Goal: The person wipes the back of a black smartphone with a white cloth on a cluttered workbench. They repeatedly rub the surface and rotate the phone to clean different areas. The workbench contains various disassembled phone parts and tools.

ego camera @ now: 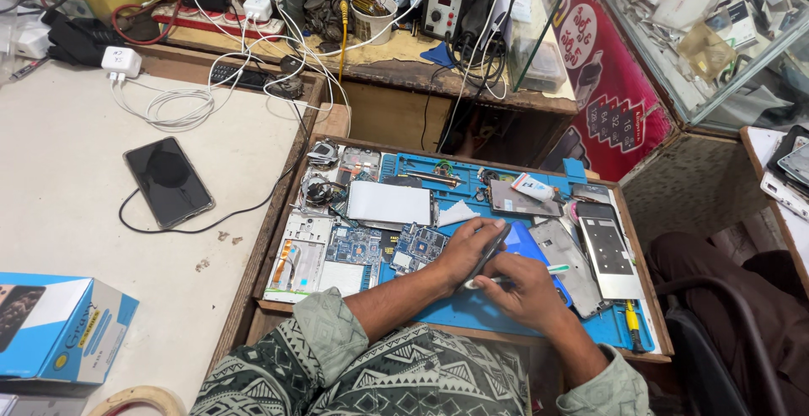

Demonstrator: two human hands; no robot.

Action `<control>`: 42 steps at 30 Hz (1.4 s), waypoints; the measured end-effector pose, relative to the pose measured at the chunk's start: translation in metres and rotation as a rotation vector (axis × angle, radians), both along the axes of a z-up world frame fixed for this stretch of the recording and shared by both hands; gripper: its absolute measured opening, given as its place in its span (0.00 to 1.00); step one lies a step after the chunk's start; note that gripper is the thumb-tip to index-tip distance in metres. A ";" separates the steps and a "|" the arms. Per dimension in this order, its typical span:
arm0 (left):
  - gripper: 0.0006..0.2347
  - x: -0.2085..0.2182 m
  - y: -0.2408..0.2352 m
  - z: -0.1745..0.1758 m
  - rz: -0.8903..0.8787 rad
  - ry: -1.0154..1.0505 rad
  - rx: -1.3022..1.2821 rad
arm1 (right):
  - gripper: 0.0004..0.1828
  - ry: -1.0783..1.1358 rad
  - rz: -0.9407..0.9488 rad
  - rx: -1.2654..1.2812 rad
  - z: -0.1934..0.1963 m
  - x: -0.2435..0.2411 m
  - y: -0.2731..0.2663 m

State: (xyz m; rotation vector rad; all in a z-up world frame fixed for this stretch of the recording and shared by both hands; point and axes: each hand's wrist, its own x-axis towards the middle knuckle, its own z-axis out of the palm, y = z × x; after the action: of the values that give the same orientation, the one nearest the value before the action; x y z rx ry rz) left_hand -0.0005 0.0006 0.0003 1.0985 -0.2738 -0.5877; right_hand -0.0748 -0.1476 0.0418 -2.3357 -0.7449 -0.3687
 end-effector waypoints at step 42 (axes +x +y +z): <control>0.23 0.002 -0.001 -0.003 -0.001 0.006 0.007 | 0.18 0.074 0.010 0.006 -0.003 0.001 -0.001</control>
State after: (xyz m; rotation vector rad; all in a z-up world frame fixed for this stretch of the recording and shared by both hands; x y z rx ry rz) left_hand 0.0016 -0.0003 -0.0030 1.1031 -0.2677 -0.5929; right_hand -0.0739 -0.1490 0.0393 -2.3256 -0.7186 -0.2789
